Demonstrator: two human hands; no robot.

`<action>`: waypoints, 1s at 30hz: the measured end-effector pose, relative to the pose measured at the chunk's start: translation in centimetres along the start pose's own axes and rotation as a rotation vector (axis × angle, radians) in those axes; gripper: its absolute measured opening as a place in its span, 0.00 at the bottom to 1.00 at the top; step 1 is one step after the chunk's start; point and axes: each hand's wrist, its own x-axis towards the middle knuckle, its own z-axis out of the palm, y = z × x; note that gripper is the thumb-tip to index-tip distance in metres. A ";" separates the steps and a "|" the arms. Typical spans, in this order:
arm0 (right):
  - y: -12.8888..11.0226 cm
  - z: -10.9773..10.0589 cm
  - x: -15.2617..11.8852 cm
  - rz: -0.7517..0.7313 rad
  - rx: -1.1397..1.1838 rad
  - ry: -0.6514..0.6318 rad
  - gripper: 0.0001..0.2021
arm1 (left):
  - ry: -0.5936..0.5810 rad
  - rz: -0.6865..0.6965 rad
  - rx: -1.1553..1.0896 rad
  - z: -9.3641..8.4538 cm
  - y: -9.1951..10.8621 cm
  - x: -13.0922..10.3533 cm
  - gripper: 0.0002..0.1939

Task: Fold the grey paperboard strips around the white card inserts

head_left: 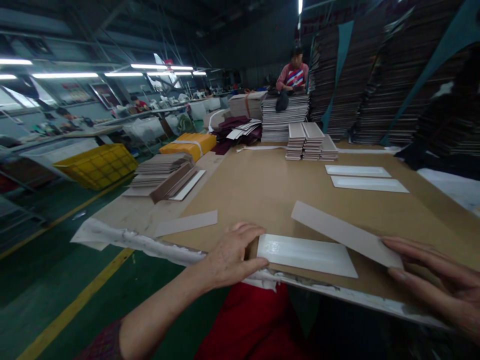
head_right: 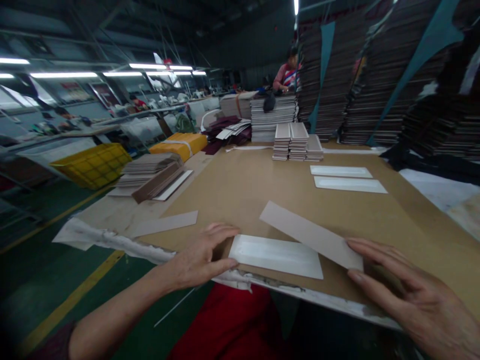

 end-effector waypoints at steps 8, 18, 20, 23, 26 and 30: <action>-2.2 2.1 0.4 -0.231 0.042 -0.163 0.21 | 0.078 0.015 -0.091 1.3 -1.4 0.8 0.28; -1.9 3.5 0.7 -0.252 0.067 -0.263 0.23 | 0.118 0.038 -0.137 1.9 -2.3 0.6 0.32; -2.1 3.8 1.0 -0.265 0.081 -0.252 0.23 | 0.125 0.052 -0.143 2.0 -2.3 0.6 0.32; -2.3 4.1 1.3 -0.258 0.072 -0.245 0.22 | 0.125 0.057 -0.142 2.0 -2.3 0.6 0.33; -2.2 4.2 1.3 -0.254 0.055 -0.250 0.22 | 0.119 0.058 -0.151 2.0 -2.3 0.5 0.30; -2.2 4.0 1.1 -0.266 0.044 -0.263 0.23 | 0.123 0.087 -0.168 1.9 -2.3 0.5 0.24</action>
